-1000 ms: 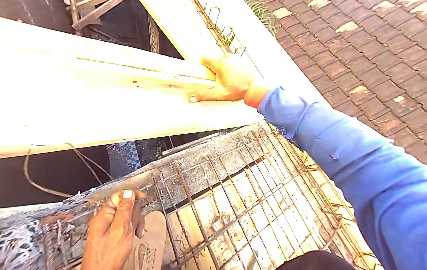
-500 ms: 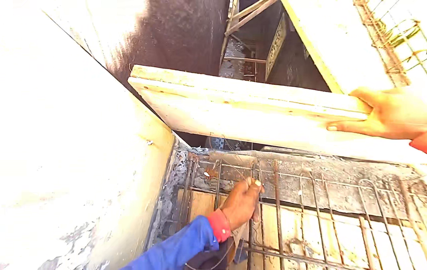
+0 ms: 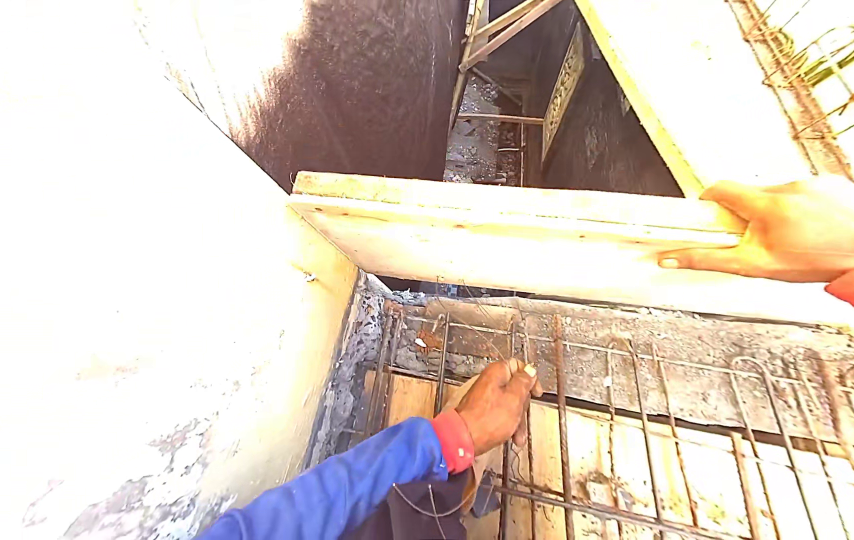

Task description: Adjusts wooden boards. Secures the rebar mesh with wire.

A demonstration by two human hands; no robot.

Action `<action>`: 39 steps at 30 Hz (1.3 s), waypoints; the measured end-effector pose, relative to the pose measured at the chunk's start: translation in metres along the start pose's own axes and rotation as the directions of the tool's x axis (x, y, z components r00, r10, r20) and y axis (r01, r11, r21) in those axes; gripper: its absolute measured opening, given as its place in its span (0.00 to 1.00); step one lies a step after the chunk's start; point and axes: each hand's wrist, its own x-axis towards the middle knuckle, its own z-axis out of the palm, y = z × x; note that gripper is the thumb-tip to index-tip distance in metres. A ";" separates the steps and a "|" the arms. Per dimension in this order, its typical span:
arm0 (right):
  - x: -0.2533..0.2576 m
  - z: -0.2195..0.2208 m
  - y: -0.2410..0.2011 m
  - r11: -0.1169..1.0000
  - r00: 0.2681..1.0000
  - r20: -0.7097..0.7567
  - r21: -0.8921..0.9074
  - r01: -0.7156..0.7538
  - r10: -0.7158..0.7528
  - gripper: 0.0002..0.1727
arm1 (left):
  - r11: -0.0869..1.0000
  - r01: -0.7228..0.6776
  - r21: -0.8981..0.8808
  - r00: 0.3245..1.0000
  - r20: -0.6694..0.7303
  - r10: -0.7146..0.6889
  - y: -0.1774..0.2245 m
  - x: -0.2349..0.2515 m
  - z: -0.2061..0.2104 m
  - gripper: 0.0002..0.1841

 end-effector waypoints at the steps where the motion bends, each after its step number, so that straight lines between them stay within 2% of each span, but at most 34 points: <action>1: 0.000 0.002 0.001 1.000 1.000 0.007 0.006 -0.004 0.004 0.50 | 1.000 -0.007 0.005 1.000 -0.005 0.007 0.000 -0.002 -0.001 0.17; 4: 0.000 0.001 0.004 1.000 1.000 0.010 0.031 -0.007 0.006 0.51 | 1.000 -0.012 0.028 1.000 -0.005 0.012 0.001 -0.001 0.000 0.18; 6: 0.001 0.004 0.006 0.998 0.999 -0.043 0.056 0.027 -0.024 0.51 | 0.999 0.011 0.037 1.000 -0.013 -0.011 0.000 0.001 0.001 0.18; 8: 0.007 0.004 0.003 0.998 0.998 -0.060 0.062 0.028 -0.024 0.51 | 0.999 0.023 -0.024 0.997 -0.079 -0.025 0.000 0.004 0.000 0.18; 10: 0.008 -0.002 -0.004 0.999 1.000 -0.008 0.037 -0.020 0.021 0.50 | 0.996 0.024 -0.090 0.989 -0.142 -0.037 0.000 0.005 0.000 0.18; 12: 0.009 -0.003 -0.002 1.000 1.000 0.002 0.020 -0.017 0.016 0.50 | 0.996 0.012 -0.086 0.992 -0.126 -0.023 -0.001 0.004 -0.003 0.17; 15: 0.007 0.011 0.002 0.996 0.998 -0.059 0.077 0.042 -0.038 0.50 | 0.999 0.043 -0.032 0.998 -0.039 -0.044 -0.007 -0.004 -0.008 0.17; 20: 0.005 0.015 -0.006 0.999 0.997 -0.071 0.030 0.036 -0.034 0.52 | 0.999 0.043 -0.016 0.996 -0.078 -0.044 -0.009 -0.007 -0.012 0.17; 24: 0.009 0.009 -0.013 0.999 0.999 0.044 0.040 -0.004 0.003 0.52 | 0.990 0.129 0.057 0.988 -0.088 -0.124 -0.016 -0.008 -0.013 0.18; 27: 0.018 0.017 -0.026 1.000 0.984 0.176 -0.006 -0.021 0.021 0.51 | 0.969 0.190 0.160 0.973 -0.163 -0.165 -0.027 -0.006 -0.019 0.18; 29: 0.023 0.025 -0.026 1.000 0.986 0.168 0.020 -0.016 0.012 0.51 | 0.951 0.196 0.240 0.970 -0.192 -0.151 -0.034 -0.005 -0.027 0.18; 33: 0.019 0.030 -0.029 0.998 0.985 0.168 0.041 -0.036 0.029 0.52 | 0.943 0.175 0.285 0.972 -0.205 -0.118 -0.044 -0.007 -0.032 0.18; 36: 0.018 0.021 -0.027 0.996 0.979 0.203 0.083 -0.027 0.009 0.52 | 0.953 0.146 0.266 0.973 -0.214 -0.090 -0.049 -0.006 -0.034 0.17; 39: 0.018 -0.010 -0.013 0.972 0.987 0.163 0.235 -0.020 -0.019 0.45 | 0.956 0.147 0.253 0.969 -0.232 -0.088 -0.052 -0.008 -0.035 0.17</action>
